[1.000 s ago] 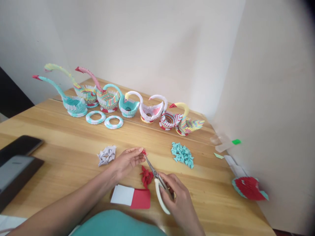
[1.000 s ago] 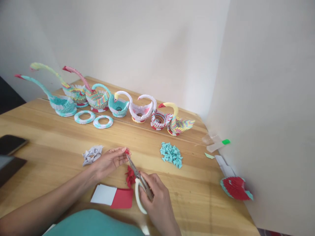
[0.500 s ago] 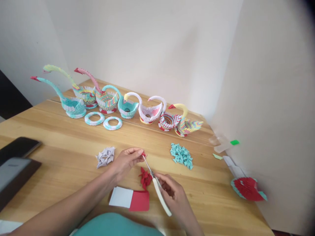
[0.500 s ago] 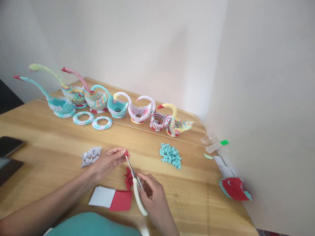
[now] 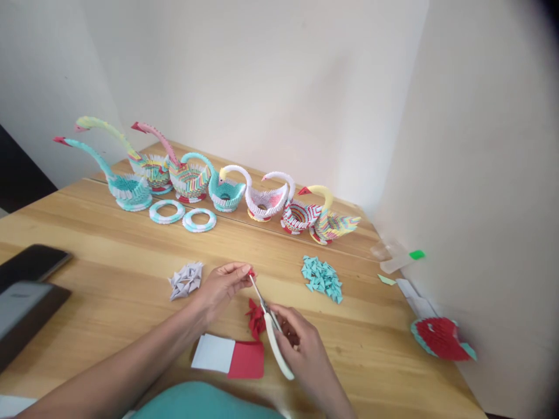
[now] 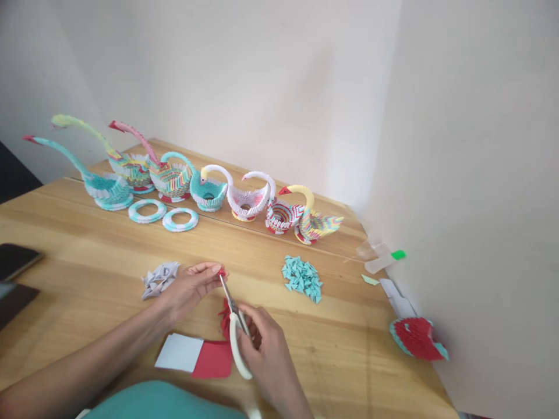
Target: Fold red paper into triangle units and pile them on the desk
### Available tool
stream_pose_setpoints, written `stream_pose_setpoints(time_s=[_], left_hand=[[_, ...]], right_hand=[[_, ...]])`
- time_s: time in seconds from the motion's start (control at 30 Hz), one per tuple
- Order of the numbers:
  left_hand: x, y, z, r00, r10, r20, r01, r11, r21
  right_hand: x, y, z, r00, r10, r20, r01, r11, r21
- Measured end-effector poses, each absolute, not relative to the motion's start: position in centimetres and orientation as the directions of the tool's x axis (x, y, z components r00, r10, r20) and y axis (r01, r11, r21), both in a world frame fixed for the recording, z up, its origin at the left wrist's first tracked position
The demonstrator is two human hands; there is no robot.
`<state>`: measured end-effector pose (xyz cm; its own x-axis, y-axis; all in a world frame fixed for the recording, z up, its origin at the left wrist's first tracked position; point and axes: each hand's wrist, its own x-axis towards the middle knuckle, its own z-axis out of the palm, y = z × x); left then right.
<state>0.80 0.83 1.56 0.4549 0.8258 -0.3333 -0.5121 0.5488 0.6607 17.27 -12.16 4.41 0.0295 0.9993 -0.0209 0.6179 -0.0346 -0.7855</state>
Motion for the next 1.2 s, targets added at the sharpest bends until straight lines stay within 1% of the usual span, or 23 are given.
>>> stream_pose_setpoints(time_s=[0.07, 0.17, 0.4, 0.57, 0.63, 0.67, 0.77, 0.8, 0.83, 0.87, 0.97, 1.03, 1.2], left_hand=[[0.8, 0.9, 1.6, 0.468, 0.820, -0.329, -0.514, 0.556, 0.653], [0.7, 1.0, 1.6, 0.491, 0.815, -0.308, -0.534, 0.561, 0.632], [0.7, 0.8, 1.4, 0.551, 0.771, -0.319, -0.526, 0.618, 0.584], [0.6, 0.7, 1.5, 0.586, 0.756, -0.291, -0.506, 0.623, 0.596], [0.7, 0.6, 1.6, 0.601, 0.749, -0.279, -0.489, 0.621, 0.613], [0.7, 0.5, 1.7, 0.598, 0.754, -0.270, -0.482, 0.608, 0.631], [0.8, 0.4, 1.7, 0.535, 0.811, -0.237, -0.477, 0.522, 0.707], [0.8, 0.4, 1.7, 0.507, 0.832, -0.227, -0.484, 0.492, 0.724], [0.8, 0.4, 1.6, 0.484, 0.846, -0.223, -0.495, 0.474, 0.728], [0.8, 0.5, 1.6, 0.474, 0.852, -0.224, -0.509, 0.472, 0.720], [0.6, 0.6, 1.6, 0.497, 0.829, -0.257, -0.547, 0.529, 0.648], [0.6, 0.7, 1.7, 0.521, 0.804, -0.286, -0.557, 0.575, 0.600], [0.5, 0.7, 1.5, 0.542, 0.779, -0.316, -0.564, 0.616, 0.550]], right_hand=[[17.5, -12.2, 5.4, 0.026, 0.994, -0.102, 0.564, -0.099, -0.820], [18.2, -12.8, 6.4, 0.001, 0.990, -0.144, 0.559, -0.120, -0.821], [19.1, -13.2, 6.0, 0.091, 0.989, -0.115, 0.475, -0.145, -0.868], [18.9, -12.9, 6.0, 0.085, 0.989, -0.120, 0.497, -0.147, -0.855], [18.7, -12.9, 6.1, 0.070, 0.994, -0.088, 0.546, -0.112, -0.830], [18.5, -13.0, 6.0, 0.063, 0.997, -0.048, 0.590, -0.076, -0.804], [18.0, -13.1, 5.6, 0.039, 0.988, 0.147, 0.739, 0.071, -0.670], [17.8, -13.1, 5.5, 0.032, 0.981, 0.193, 0.764, 0.100, -0.638], [17.7, -13.1, 5.5, 0.027, 0.978, 0.205, 0.766, 0.111, -0.633], [17.7, -13.0, 5.5, 0.027, 0.982, 0.185, 0.748, 0.103, -0.656], [17.9, -13.0, 5.9, 0.045, 0.998, 0.033, 0.618, -0.002, -0.786], [18.2, -13.0, 6.2, 0.060, 0.998, -0.036, 0.548, -0.063, -0.834], [18.3, -13.0, 6.4, 0.081, 0.995, -0.054, 0.509, -0.088, -0.856]])
